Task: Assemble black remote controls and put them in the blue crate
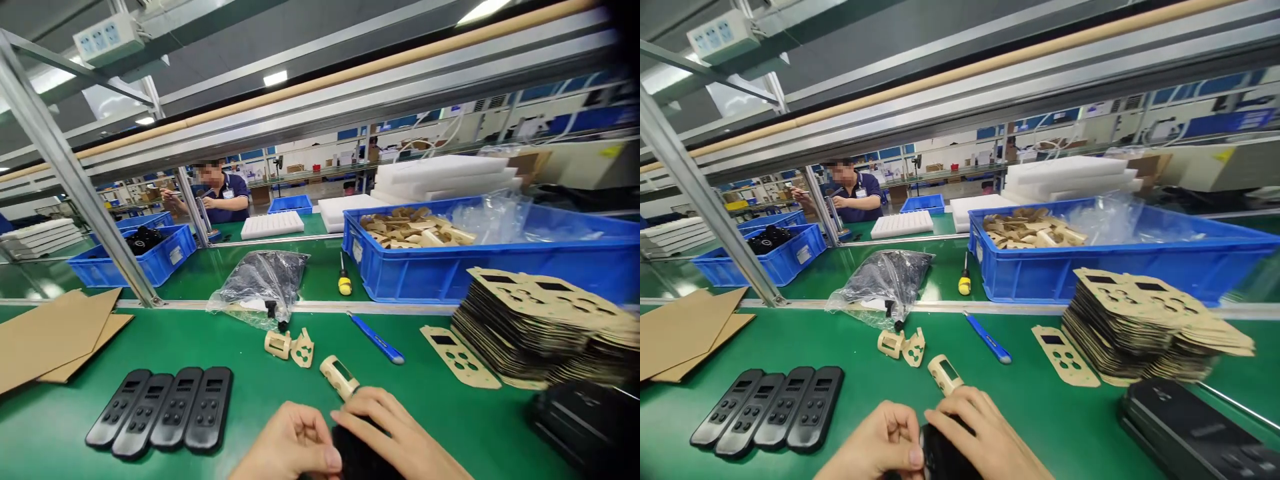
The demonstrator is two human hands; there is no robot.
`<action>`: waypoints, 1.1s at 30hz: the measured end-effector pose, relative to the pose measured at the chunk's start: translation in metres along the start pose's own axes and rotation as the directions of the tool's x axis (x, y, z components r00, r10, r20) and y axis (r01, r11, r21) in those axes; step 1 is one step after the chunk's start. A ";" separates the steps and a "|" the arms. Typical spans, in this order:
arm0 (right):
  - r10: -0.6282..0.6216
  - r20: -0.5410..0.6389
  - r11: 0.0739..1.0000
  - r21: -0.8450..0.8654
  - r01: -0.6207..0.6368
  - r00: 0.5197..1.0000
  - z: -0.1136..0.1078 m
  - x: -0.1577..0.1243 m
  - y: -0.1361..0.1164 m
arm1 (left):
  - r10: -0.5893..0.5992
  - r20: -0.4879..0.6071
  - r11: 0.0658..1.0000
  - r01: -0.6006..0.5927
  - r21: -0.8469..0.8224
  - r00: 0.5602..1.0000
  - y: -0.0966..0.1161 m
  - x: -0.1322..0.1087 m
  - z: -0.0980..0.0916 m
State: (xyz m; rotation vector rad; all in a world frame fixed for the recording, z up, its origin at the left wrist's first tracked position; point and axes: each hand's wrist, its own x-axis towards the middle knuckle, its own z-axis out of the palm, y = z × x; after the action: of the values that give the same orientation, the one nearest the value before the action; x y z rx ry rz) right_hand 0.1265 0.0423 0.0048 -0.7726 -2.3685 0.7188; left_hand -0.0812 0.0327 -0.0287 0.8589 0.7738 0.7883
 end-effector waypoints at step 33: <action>0.501 0.060 -0.014 0.998 -0.061 0.863 0.012 0.006 -0.001 | 0.552 -0.325 -0.433 0.596 0.676 0.768 0.038 -0.092 -0.094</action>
State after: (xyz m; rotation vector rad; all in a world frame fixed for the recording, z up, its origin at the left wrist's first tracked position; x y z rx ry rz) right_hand 0.1145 0.0416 -0.0009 -0.5775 -0.7758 1.9408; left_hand -0.2144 0.0050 -0.0128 2.3241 2.4847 -0.1348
